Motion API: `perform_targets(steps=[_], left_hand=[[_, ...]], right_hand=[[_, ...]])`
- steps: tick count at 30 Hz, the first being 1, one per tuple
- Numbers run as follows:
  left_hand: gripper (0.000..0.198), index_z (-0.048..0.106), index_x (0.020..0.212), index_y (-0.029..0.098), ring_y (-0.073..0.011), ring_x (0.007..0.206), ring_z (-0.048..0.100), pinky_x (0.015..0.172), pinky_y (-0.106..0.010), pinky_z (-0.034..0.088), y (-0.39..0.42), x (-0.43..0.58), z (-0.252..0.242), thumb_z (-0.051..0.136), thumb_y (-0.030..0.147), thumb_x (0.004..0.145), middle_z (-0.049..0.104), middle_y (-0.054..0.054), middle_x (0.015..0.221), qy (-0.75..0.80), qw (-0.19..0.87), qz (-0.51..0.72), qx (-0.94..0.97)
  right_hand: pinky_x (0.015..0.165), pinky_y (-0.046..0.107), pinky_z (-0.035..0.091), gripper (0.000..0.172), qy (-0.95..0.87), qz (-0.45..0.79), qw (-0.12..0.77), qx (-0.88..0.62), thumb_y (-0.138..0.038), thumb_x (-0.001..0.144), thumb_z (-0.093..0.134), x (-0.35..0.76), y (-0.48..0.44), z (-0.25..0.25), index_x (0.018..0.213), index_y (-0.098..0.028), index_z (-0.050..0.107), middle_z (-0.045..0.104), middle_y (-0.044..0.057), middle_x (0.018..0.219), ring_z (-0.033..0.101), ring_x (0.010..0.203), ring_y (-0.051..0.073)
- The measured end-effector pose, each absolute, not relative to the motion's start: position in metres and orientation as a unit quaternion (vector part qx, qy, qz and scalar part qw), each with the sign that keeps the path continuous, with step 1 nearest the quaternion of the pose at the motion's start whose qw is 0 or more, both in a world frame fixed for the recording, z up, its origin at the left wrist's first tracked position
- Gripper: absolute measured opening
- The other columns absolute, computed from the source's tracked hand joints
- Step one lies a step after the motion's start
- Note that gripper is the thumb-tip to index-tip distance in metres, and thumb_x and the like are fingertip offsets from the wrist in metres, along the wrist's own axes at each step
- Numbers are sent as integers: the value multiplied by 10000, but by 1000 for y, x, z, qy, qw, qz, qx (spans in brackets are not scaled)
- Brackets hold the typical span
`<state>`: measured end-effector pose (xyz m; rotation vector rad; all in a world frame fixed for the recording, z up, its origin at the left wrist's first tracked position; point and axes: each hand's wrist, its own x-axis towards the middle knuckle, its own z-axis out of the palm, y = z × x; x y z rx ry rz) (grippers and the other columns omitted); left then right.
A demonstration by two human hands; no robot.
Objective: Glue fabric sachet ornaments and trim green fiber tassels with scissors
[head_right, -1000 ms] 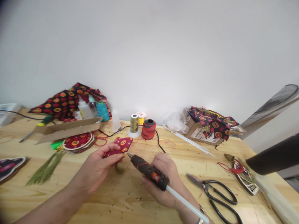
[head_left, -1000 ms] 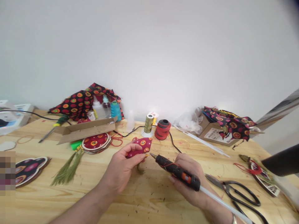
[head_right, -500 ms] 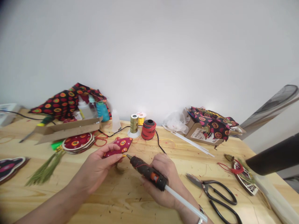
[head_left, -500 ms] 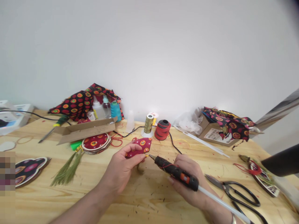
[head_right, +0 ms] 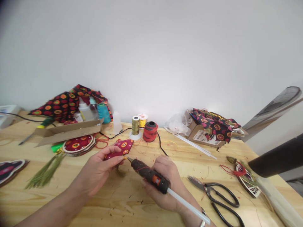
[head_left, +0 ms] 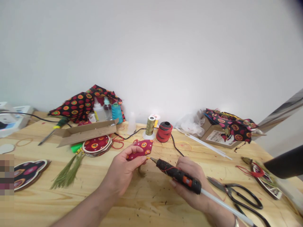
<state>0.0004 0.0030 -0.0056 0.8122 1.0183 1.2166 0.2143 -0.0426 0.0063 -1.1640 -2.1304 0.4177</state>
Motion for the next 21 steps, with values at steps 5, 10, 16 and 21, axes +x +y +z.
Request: perform_targets(steps=[5, 10, 16, 21], left_hand=[[210, 657, 784, 174, -96, 648, 587, 626, -200, 425, 3, 0, -6, 784, 156, 618, 662, 35, 706, 445, 628, 530, 356], [220, 660, 769, 175, -115, 647, 599, 627, -221, 432, 4, 1, -4, 795, 163, 595, 666, 26, 710, 444, 630, 529, 355], [210, 652, 768, 175, -104, 658, 596, 643, -208, 428, 3, 1, -5, 787, 156, 608, 670, 34, 703, 443, 630, 530, 355], [194, 649, 768, 175, -90, 647, 587, 632, -195, 417, 3, 1, -4, 777, 147, 624, 664, 41, 696, 441, 631, 527, 359]], right_hand=[[569, 282, 322, 178, -818, 155, 345, -434, -257, 785, 577, 214, -43, 7, 668, -192, 460, 470, -1, 651, 444, 622, 148], [560, 279, 321, 208, -816, 160, 332, -446, -273, 802, 580, 213, -43, 6, 657, -192, 455, 475, 0, 650, 444, 615, 144], [545, 272, 315, 220, -807, 159, 355, -444, -275, 814, 570, 214, -42, 4, 652, -191, 447, 473, -3, 643, 445, 598, 135], [561, 277, 318, 190, -811, 152, 353, -442, -262, 800, 584, 214, -43, 4, 677, -193, 456, 476, -3, 655, 448, 616, 142]])
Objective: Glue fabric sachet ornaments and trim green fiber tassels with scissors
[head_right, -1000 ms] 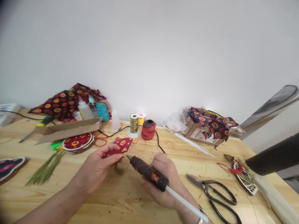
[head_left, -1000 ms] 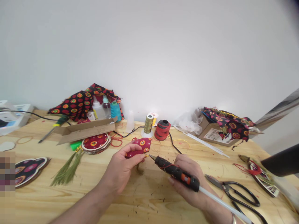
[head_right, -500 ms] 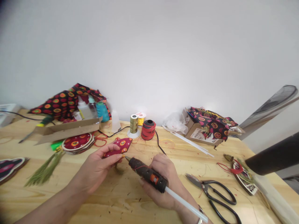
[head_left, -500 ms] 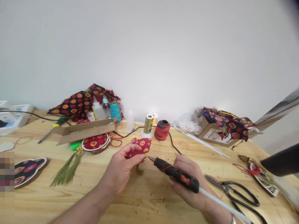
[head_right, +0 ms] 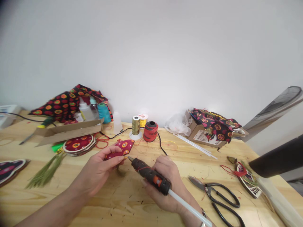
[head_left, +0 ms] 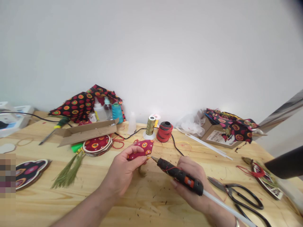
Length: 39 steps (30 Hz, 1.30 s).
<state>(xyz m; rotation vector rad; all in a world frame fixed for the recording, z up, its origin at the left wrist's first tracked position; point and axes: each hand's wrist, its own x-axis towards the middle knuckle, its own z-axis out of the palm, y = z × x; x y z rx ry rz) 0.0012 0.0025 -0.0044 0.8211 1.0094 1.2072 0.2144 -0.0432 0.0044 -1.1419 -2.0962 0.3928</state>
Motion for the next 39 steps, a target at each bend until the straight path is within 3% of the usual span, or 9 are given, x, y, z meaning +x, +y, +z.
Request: perform_targets(steps=[39], left_hand=[[198, 646, 779, 176, -87, 645, 565, 622, -193, 400, 3, 1, -8, 774, 156, 630, 657, 46, 683, 443, 629, 522, 368]], right_hand=[[567, 274, 313, 187, -817, 148, 351, -433, -263, 796, 578, 212, -42, 5, 669, -188, 463, 471, -1, 647, 444, 617, 144]])
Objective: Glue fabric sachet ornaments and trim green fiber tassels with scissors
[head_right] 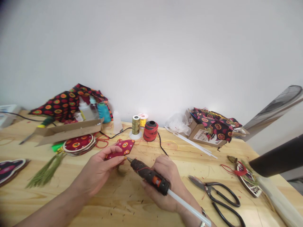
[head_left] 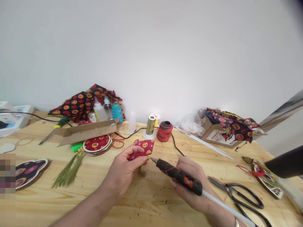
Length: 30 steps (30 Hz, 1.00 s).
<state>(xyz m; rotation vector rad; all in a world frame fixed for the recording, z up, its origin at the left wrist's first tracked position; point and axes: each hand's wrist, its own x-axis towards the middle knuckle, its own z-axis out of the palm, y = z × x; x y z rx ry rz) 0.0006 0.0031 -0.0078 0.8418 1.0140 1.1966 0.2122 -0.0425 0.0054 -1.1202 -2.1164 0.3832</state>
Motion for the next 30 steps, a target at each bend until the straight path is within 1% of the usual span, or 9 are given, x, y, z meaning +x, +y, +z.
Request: perform_targets(steps=[4, 12, 19, 27, 30], left_hand=[[195, 643, 778, 176, -92, 641, 569, 623, -199, 402, 3, 0, -8, 773, 158, 634, 652, 45, 670, 442, 633, 518, 369], [200, 643, 771, 176, -95, 658, 577, 639, -204, 413, 4, 1, -6, 775, 160, 621, 670, 34, 712, 442, 630, 527, 361], [210, 647, 791, 177, -87, 634, 592, 626, -191, 416, 4, 1, -6, 773, 155, 624, 675, 40, 703, 444, 629, 530, 355], [207, 650, 801, 174, -96, 642, 590, 626, -197, 418, 4, 0, -7, 774, 151, 637, 678, 29, 710, 445, 627, 530, 358], [212, 649, 801, 172, -99, 640, 591, 626, -201, 421, 4, 0, -8, 776, 146, 633, 676, 29, 708, 447, 626, 529, 358]], right_hand=[[564, 272, 317, 193, -817, 152, 345, -436, -265, 798, 579, 212, -43, 5, 664, -188, 464, 473, 3, 650, 445, 615, 144], [557, 269, 318, 206, -808, 154, 357, -442, -260, 802, 581, 215, -41, 5, 652, -185, 461, 475, 2, 646, 451, 601, 137], [559, 272, 312, 226, -815, 163, 332, -446, -269, 809, 568, 215, -43, 6, 640, -188, 443, 463, 2, 646, 438, 606, 141], [572, 284, 325, 179, -823, 170, 320, -437, -264, 789, 581, 214, -43, 9, 666, -191, 473, 472, 5, 660, 449, 625, 152], [577, 289, 328, 178, -826, 171, 327, -426, -274, 783, 578, 214, -43, 9, 666, -190, 473, 470, 6, 661, 444, 629, 154]])
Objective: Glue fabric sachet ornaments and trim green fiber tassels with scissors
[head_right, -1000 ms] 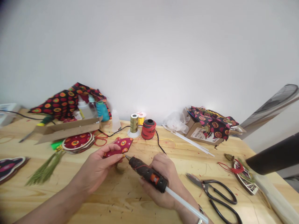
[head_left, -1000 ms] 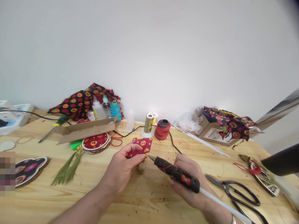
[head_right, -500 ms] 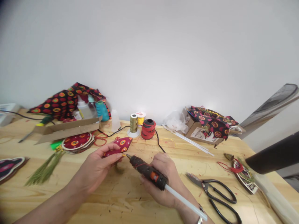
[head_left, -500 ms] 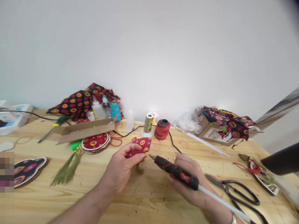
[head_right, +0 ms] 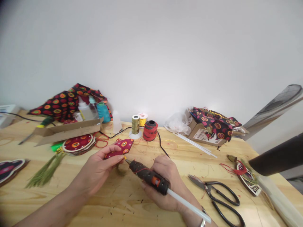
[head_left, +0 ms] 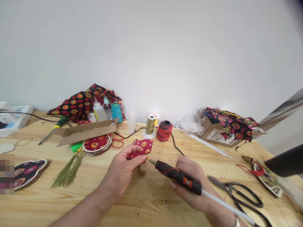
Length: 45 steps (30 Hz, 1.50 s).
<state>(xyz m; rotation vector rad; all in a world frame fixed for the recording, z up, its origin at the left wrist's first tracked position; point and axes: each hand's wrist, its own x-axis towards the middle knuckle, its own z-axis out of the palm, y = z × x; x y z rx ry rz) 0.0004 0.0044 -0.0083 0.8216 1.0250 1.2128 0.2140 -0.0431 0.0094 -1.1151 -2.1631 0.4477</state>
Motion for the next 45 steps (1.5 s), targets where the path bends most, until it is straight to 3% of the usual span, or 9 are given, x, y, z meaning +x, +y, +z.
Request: perform_targets(steps=[6, 22, 25, 28, 33, 39, 45], left_hand=[[206, 648, 796, 177, -84, 622, 580, 603, -183, 409, 3, 0, -8, 778, 150, 638, 663, 42, 688, 447, 628, 526, 360], [204, 662, 761, 178, -109, 648, 602, 636, -218, 441, 3, 1, -6, 781, 146, 599, 674, 25, 721, 445, 623, 538, 352], [199, 660, 753, 180, -108, 639, 604, 626, -215, 439, 4, 0, -7, 779, 153, 596, 674, 28, 707, 449, 623, 538, 349], [207, 656, 772, 181, -108, 652, 607, 627, -203, 435, 5, -1, -8, 778, 158, 607, 684, 25, 691, 451, 625, 532, 350], [217, 649, 771, 179, -99, 635, 596, 599, -183, 427, 6, -1, -5, 783, 170, 601, 676, 36, 654, 451, 628, 529, 349], [229, 656, 763, 176, -91, 617, 584, 591, -189, 436, 5, 0, -1, 793, 166, 579, 664, 47, 680, 452, 628, 533, 342], [249, 661, 757, 177, -103, 631, 593, 602, -192, 438, 5, 0, -1, 805, 172, 554, 673, 39, 663, 451, 633, 532, 336]], right_hand=[[576, 286, 328, 173, -817, 167, 362, -415, -270, 791, 565, 215, -42, 8, 673, -190, 467, 475, 3, 657, 449, 619, 146], [552, 284, 328, 224, -815, 103, 326, -468, -295, 823, 558, 224, -35, 9, 644, -193, 470, 478, 7, 643, 452, 588, 143], [619, 317, 359, 172, -831, 45, 276, -481, -306, 816, 590, 235, -30, 16, 702, -189, 534, 545, 42, 706, 485, 663, 179], [718, 339, 382, 56, -848, 51, 204, -486, -203, 859, 561, 243, -27, 25, 803, -202, 566, 610, 56, 844, 509, 811, 209], [856, 384, 370, 175, -860, 44, 154, -485, -68, 822, 529, 249, -23, 28, 932, -202, 553, 605, 64, 1011, 482, 961, 225], [854, 387, 377, 254, -894, -2, 52, -446, -28, 795, 525, 262, -14, 30, 956, -213, 590, 614, 67, 1008, 508, 971, 219], [906, 428, 374, 357, -898, -106, -28, -426, 7, 858, 461, 293, 9, 31, 1050, -256, 607, 613, 59, 1155, 519, 1063, 228]])
